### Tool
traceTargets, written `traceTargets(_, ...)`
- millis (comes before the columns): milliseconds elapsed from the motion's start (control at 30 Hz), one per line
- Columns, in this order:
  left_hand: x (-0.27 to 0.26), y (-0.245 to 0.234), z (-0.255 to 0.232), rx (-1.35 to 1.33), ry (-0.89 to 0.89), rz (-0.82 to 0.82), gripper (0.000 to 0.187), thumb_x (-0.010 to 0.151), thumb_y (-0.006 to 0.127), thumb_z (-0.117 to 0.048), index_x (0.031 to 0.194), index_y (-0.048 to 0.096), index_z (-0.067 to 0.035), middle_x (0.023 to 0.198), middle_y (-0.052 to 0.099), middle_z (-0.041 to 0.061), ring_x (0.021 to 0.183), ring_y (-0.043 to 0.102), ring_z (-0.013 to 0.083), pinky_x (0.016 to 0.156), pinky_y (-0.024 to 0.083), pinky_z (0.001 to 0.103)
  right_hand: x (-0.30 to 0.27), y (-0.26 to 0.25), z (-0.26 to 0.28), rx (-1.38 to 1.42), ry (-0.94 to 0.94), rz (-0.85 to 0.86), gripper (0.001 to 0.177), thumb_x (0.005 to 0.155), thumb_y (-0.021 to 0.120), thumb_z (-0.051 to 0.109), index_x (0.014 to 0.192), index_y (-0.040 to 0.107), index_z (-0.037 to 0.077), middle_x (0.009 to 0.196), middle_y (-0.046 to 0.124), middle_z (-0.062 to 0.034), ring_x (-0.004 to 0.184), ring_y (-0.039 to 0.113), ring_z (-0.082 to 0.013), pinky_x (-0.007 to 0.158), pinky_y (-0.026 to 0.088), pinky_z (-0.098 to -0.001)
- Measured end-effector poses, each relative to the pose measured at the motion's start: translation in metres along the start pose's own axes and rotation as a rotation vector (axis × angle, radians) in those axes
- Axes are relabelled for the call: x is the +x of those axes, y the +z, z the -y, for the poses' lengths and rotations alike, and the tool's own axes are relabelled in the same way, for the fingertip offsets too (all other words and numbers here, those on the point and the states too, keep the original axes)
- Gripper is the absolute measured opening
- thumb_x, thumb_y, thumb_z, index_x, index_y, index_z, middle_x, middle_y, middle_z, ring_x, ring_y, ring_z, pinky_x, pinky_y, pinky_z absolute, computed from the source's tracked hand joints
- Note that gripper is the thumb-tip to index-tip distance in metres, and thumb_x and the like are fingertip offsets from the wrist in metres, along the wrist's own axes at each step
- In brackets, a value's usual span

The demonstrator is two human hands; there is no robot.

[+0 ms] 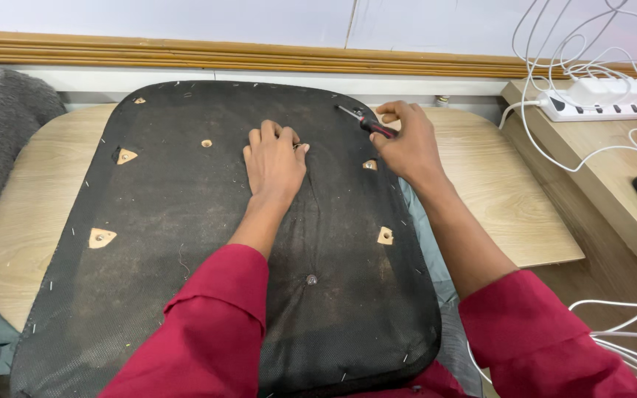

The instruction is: The person uses a screwdriver to remove screws from the underside of a black upholstered chair seat. They unscrew multiple fasteners one by one and place them on the seat surface.

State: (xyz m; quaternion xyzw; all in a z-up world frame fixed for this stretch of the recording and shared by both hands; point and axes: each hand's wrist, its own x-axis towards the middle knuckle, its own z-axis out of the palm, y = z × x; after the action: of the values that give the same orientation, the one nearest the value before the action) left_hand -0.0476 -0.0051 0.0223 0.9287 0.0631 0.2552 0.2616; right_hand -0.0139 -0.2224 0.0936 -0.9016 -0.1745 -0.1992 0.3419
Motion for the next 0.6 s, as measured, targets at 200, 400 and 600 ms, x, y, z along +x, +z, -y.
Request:
traceTargets(200, -0.003, -0.007, -0.006, 0.046, -0.043, -0.016, 0.023, 0.09, 0.071, -0.03, 0.101, 0.072, -0.011, 0.114, 0.057, 0.01, 0.112, 0.05, 0.03, 0.095, 0.041, 0.045, 0.008, 0.001, 0.021, 0.235, -0.187, -0.209, 0.059, 0.097, 0.079, 0.007, 0.146, 0.046, 0.006, 0.111, 0.076, -0.0065, 0.098, 0.074, -0.0162, 0.089, 0.058, -0.0356)
traceTargets(400, -0.005, -0.012, -0.01, 0.049, -0.063, -0.02, 0.023, 0.086, 0.07, -0.028, 0.099, 0.072, -0.009, 0.115, 0.058, 0.01, 0.111, 0.051, 0.0297, 0.094, 0.042, 0.044, 0.016, 0.014, 0.036, 0.569, -0.215, -0.211, 0.05, 0.109, 0.072, 0.016, 0.15, 0.043, 0.007, 0.114, 0.069, -0.0075, 0.105, 0.073, -0.0142, 0.091, 0.066, -0.0322)
traceTargets(600, 0.0, -0.013, -0.011, 0.065, -0.111, 0.037, 0.025, 0.084, 0.069, -0.028, 0.101, 0.073, -0.011, 0.11, 0.062, 0.007, 0.11, 0.054, 0.0286, 0.094, 0.043, 0.044, 0.023, 0.022, 0.047, 0.619, -0.233, -0.199, 0.042, 0.112, 0.068, 0.019, 0.147, 0.049, 0.006, 0.111, 0.064, -0.0063, 0.096, 0.074, -0.0135, 0.083, 0.066, -0.0322)
